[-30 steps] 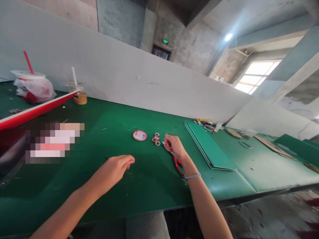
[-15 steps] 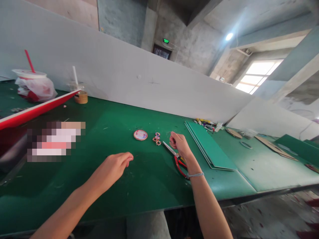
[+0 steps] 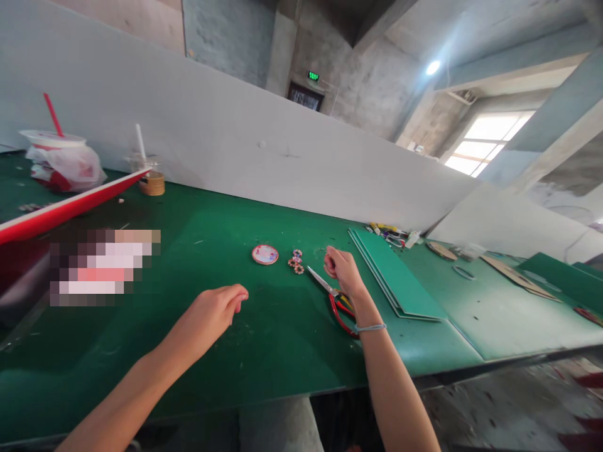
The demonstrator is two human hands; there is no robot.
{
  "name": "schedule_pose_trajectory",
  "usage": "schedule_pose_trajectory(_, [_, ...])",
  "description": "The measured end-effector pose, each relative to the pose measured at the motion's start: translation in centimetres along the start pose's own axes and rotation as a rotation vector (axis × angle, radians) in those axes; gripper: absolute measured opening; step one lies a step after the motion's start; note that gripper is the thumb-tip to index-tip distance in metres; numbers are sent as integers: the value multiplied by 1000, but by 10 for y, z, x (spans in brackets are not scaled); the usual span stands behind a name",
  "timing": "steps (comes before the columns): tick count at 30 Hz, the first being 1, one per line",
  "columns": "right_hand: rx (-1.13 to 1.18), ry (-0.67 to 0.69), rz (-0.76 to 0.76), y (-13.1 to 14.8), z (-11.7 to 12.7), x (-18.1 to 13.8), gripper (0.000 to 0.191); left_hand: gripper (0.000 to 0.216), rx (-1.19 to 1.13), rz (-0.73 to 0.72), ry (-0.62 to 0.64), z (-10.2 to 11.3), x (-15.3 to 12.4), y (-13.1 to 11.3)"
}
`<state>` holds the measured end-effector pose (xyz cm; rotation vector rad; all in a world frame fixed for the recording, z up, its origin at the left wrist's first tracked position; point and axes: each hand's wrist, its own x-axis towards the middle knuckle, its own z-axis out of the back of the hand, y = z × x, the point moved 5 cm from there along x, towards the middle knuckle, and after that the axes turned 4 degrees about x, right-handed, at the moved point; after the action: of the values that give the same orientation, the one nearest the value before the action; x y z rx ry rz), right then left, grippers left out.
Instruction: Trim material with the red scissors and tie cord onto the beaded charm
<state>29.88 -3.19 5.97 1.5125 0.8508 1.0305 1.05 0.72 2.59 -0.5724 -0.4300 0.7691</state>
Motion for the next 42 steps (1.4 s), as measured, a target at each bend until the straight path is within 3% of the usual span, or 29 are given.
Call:
schedule_pose_trajectory(31, [88, -82, 49, 7, 16, 2, 49, 30, 21, -80, -69, 2, 1, 2])
schedule_pose_trajectory(34, [177, 4, 15, 5, 9, 1, 56, 29, 7, -106, -169, 9, -2, -4])
schedule_pose_trajectory(37, [137, 180, -74, -5, -12, -5, 58, 28, 7, -148, -239, 14, -3, -11])
schedule_pose_trajectory(42, [-57, 557, -162, -19, -77, -31, 46, 28, -4, -219, -137, 8, -4, -22])
